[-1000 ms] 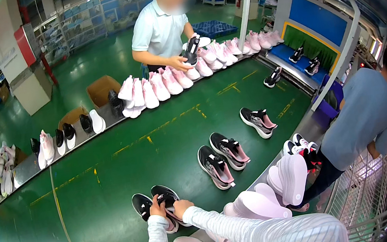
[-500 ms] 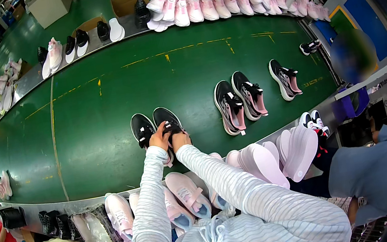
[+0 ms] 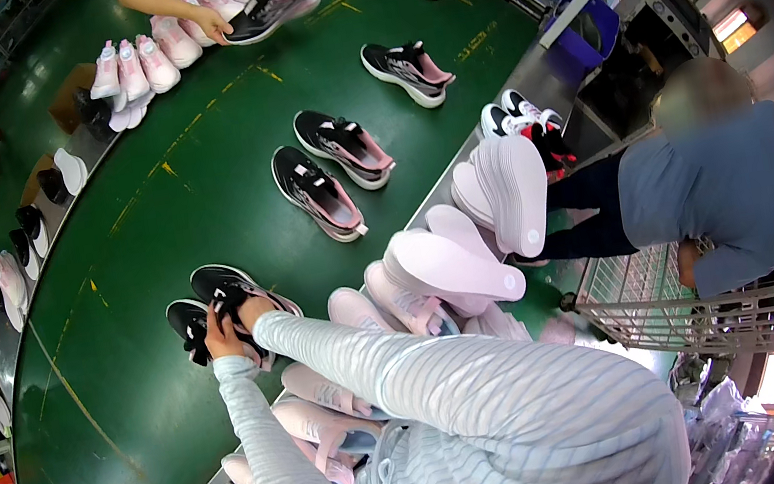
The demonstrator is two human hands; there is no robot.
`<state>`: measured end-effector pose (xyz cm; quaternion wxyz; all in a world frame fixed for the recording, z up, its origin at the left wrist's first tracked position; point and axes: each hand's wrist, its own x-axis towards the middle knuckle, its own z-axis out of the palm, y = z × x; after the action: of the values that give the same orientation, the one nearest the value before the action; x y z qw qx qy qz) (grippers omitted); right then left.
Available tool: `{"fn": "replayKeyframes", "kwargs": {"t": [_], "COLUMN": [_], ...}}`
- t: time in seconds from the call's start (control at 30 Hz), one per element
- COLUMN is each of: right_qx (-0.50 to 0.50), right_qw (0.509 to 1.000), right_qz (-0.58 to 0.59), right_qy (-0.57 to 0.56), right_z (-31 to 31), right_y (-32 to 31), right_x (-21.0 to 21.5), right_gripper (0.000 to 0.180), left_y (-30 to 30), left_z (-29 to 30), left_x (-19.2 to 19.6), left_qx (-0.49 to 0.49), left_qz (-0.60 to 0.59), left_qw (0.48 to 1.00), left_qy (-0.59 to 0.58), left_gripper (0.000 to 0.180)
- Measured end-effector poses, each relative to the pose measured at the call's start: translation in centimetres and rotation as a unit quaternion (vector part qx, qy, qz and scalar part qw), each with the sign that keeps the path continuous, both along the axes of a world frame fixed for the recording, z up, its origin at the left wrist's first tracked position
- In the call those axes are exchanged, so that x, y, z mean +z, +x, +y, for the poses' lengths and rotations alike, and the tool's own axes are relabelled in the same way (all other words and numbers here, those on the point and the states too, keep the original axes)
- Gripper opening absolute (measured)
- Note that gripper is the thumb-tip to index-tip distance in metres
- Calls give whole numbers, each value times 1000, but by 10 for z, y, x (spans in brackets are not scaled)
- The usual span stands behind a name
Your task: The person inserts white insoles into pink and black sneakers on a factory assembly line. They pick up each shoe, place the insole inside, and set the shoe back on the table. Other workers are visible in the background performing similar tasks.
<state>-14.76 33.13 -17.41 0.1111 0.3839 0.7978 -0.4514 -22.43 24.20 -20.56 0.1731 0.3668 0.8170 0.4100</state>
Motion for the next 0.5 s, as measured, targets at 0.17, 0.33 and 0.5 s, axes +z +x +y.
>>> {"fn": "replayKeyframes", "kwargs": {"t": [0.17,0.33,0.5], "right_qx": [54,76,122], "right_qw": [985,916,938], "right_qz": [102,187,108], "right_qy": [129,347,307], "right_z": [-18,-34,-22], "right_y": [32,104,106], "right_x": [-18,-11,-33], "right_gripper": [25,28,22], "left_y": [16,81,91], "left_z": [14,-3,70], "left_x": [26,5,-89], "left_qx": [1,113,-15], "left_qz": [-19,148,-253], "left_qw": [1000,983,967], "left_qy": [24,2,-39], "left_gripper": [39,32,32]}}
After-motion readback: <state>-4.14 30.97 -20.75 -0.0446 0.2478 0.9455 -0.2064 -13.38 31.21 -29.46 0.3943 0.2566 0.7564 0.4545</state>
